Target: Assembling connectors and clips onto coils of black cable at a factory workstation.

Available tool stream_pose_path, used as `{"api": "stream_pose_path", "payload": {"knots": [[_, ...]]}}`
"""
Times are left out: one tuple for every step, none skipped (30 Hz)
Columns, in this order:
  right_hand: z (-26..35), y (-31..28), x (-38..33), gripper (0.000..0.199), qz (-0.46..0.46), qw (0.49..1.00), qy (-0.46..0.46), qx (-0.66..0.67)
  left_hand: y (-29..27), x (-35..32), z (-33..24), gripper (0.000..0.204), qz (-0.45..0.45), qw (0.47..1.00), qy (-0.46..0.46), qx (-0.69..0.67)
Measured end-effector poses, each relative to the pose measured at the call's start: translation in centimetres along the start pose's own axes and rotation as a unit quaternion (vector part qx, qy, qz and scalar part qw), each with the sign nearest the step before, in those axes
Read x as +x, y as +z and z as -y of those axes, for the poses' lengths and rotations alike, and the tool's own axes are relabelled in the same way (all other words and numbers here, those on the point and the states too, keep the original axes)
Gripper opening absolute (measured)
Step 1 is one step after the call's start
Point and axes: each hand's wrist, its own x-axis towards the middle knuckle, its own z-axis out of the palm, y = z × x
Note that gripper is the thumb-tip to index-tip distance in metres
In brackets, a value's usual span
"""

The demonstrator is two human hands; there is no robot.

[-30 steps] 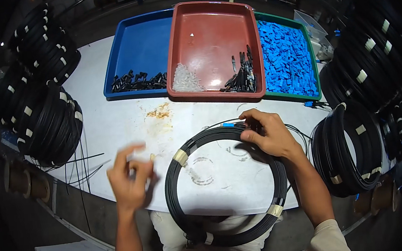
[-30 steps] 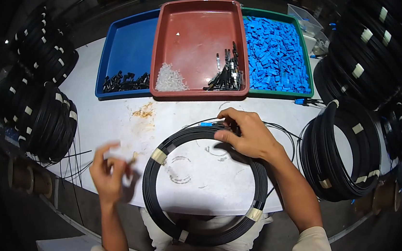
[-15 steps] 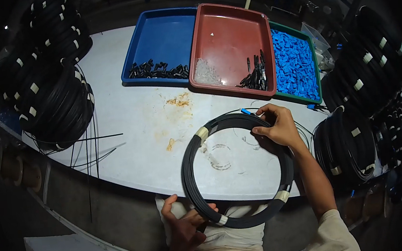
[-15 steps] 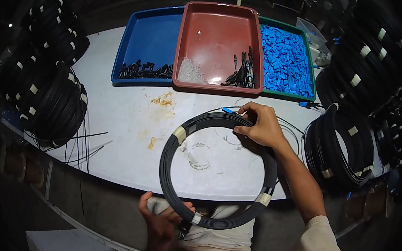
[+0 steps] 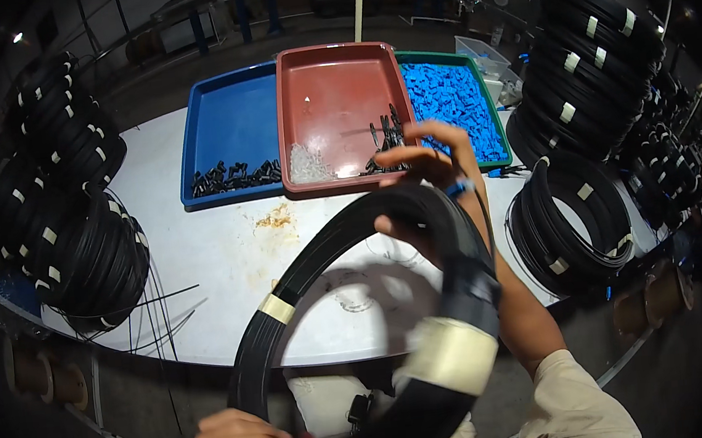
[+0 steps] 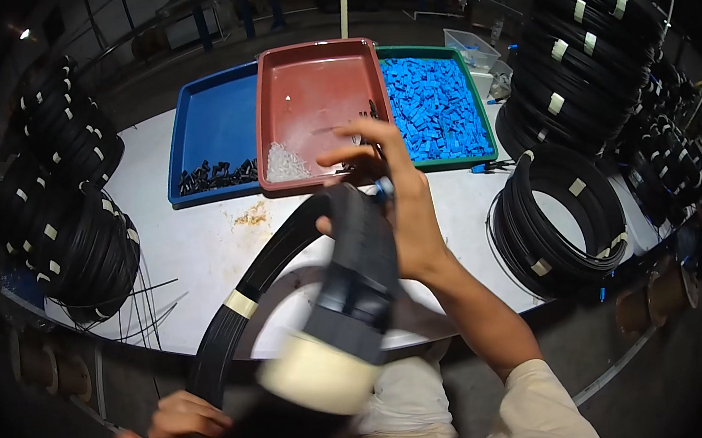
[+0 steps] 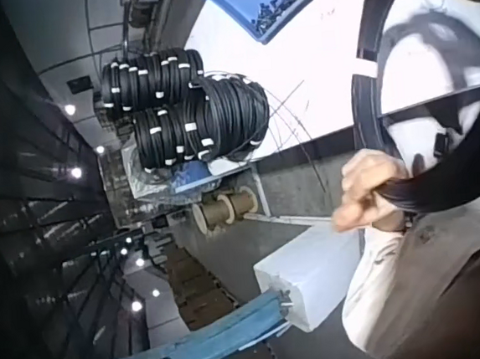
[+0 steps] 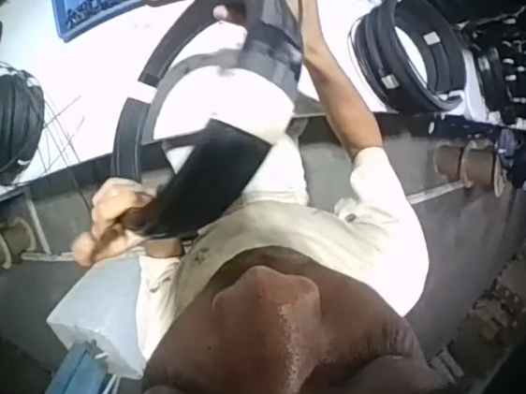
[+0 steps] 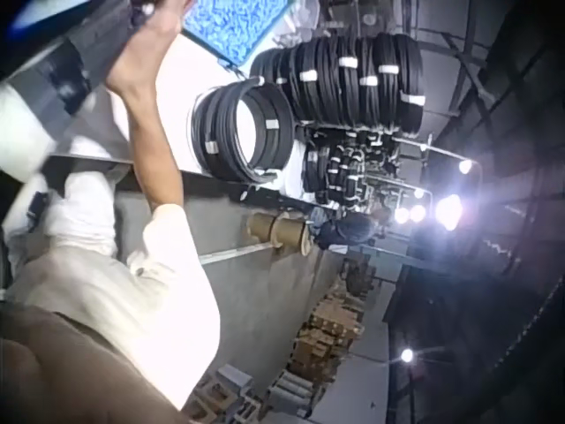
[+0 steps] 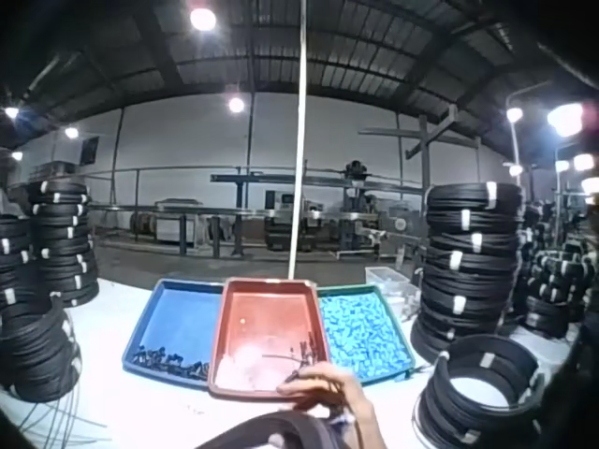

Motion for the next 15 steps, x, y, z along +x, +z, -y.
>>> {"api": "stream_pose_path", "payload": {"knots": [[-0.8, -0.6, -0.7, 0.068, 0.005, 1.0, -0.006, -0.011, -1.5, 0.9, -0.4, 0.047, 0.189, 0.979, -0.027, 0.076], [-1.9, -1.0, -1.7, 0.065, 0.0, 1.0, -0.009, -0.018, 0.3, 0.0, -1.2, 0.041, 0.114, 0.989, -0.062, 0.074], [-3.2, -1.3, -2.9, 0.062, -0.003, 1.0, -0.01, -0.021, 3.3, 0.1, -2.3, 0.035, 0.037, 0.992, -0.099, 0.075], [-3.9, -2.1, -3.9, 0.059, 0.017, 0.998, -0.003, -0.053, 4.2, -0.3, -2.4, 0.03, 0.046, 0.986, -0.125, 0.103], [-4.6, -2.9, -4.8, 0.056, 0.037, 0.996, 0.004, -0.086, 4.6, -0.7, -2.3, 0.025, 0.055, 0.978, -0.152, 0.129], [-5.2, -3.2, -5.9, 0.056, 0.046, 0.993, 0.01, -0.109, 4.2, 0.3, -1.9, 0.02, 0.157, 0.973, -0.056, 0.162], [-5.1, -3.4, -6.5, 0.056, 0.045, 0.993, 0.008, -0.11, 4.2, 0.0, -1.9, 0.02, 0.156, 0.973, -0.054, 0.162], [-5.0, -3.6, -7.2, 0.056, 0.046, 0.991, 0.016, -0.122, 4.4, -0.6, -1.8, 0.02, 0.172, 0.969, 0.0, 0.175], [-5.5, -3.9, -7.8, 0.057, 0.049, 0.989, 0.026, -0.134, 4.8, -1.1, -1.2, 0.019, 0.186, 0.963, 0.052, 0.188], [-6.2, -4.2, -8.3, 0.059, 0.046, 0.99, 0.025, -0.13, 5.2, -1.5, -0.7, 0.02, 0.162, 0.971, 0.06, 0.165], [-6.2, -4.7, -8.7, 0.059, 0.047, 0.99, 0.026, -0.131, 5.6, -1.8, -0.3, 0.02, 0.16, 0.972, 0.059, 0.163], [-6.1, -5.4, -9.0, 0.06, 0.067, 0.982, 0.021, -0.173, 6.1, -2.0, 0.0, 0.02, 0.153, 0.973, 0.068, 0.159], [-6.0, -6.1, -9.3, 0.06, 0.084, 0.973, 0.012, -0.213, 6.5, -2.2, 0.1, 0.02, 0.146, 0.973, 0.081, 0.159], [-6.6, -6.9, -9.7, 0.057, 0.089, 0.983, 0.026, -0.156, 6.7, -2.5, 0.1, 0.022, 0.145, 0.975, 0.077, 0.151], [-5.9, -7.5, -9.4, 0.057, 0.09, 0.984, 0.026, -0.153, 7.0, -3.0, 0.1, 0.022, 0.145, 0.974, 0.075, 0.154]]}}
